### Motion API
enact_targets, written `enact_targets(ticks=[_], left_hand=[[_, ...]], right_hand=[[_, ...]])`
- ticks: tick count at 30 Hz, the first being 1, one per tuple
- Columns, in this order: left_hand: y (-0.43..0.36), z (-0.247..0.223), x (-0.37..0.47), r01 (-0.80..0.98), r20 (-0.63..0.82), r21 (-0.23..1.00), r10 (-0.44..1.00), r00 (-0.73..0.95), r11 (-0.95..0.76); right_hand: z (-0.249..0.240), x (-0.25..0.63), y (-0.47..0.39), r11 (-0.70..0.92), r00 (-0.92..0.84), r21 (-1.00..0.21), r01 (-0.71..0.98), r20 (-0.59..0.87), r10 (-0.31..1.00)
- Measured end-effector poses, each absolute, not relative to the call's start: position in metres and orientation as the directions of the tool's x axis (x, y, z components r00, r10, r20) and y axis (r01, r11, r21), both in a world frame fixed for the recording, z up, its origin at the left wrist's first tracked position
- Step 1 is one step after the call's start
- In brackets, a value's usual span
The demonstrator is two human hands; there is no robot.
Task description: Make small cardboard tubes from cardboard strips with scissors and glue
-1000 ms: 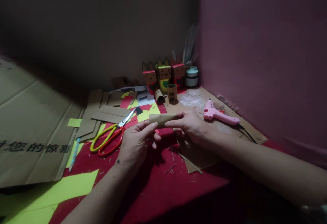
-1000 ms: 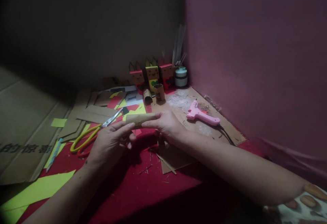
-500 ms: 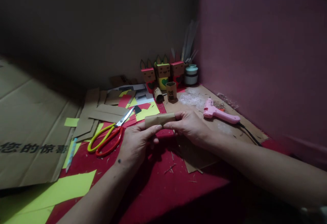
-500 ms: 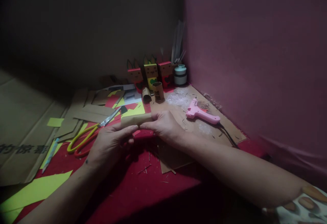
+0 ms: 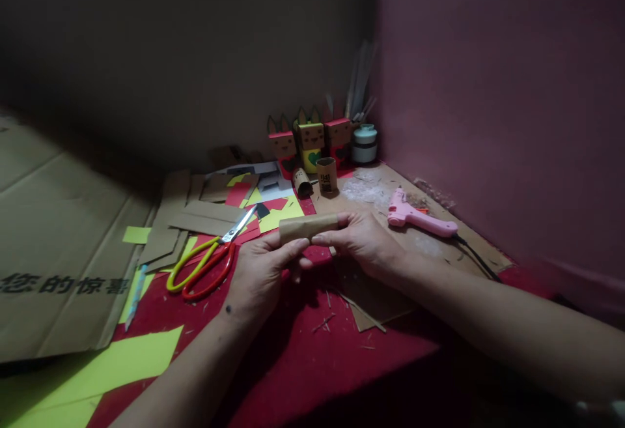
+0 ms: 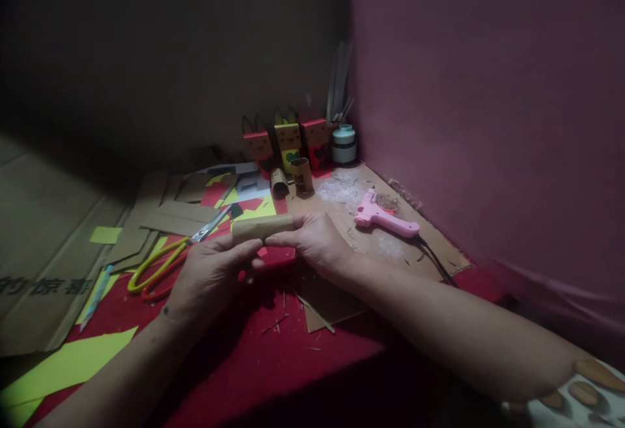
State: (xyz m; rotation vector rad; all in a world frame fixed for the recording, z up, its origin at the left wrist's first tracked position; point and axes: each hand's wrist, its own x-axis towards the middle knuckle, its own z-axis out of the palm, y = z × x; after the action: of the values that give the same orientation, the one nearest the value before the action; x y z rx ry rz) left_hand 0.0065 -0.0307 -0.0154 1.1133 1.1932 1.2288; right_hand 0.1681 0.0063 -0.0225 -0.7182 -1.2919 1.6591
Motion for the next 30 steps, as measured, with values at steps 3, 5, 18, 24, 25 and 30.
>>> enact_targets(ticks=[3,5,18,24,25,30], left_hand=[[-0.028,-0.014,0.004,-0.104,-0.083,0.991,0.996,-0.031,0.08],[-0.026,-0.014,0.003,-0.125,-0.114,0.986,0.993,-0.017,0.111],[-0.025,-0.005,-0.007,-0.223,-0.142,0.964,0.99,0.027,0.144],[-0.025,-0.011,-0.002,-0.101,-0.099,0.99,0.995,-0.01,0.097],[-0.025,-0.012,0.0,-0.08,-0.092,0.993,0.996,-0.022,0.09],[-0.031,-0.014,0.004,-0.014,-0.074,0.997,0.997,-0.025,0.074]], right_hand=[[-0.022,0.168,0.005,-0.048,-0.348,-0.961,-0.271,0.051,0.936],[-0.023,0.169,0.006,-0.036,-0.305,-0.965,-0.261,0.048,0.951],[-0.031,0.177,0.02,-0.2,-0.261,-0.952,-0.233,-0.137,0.956],[-0.034,0.175,0.017,-0.135,-0.286,-0.974,-0.182,-0.079,0.955],[-0.035,0.175,0.015,-0.131,-0.306,-0.979,-0.154,-0.078,0.949],[-0.034,0.173,0.009,-0.17,-0.369,-0.982,-0.078,-0.13,0.92]])
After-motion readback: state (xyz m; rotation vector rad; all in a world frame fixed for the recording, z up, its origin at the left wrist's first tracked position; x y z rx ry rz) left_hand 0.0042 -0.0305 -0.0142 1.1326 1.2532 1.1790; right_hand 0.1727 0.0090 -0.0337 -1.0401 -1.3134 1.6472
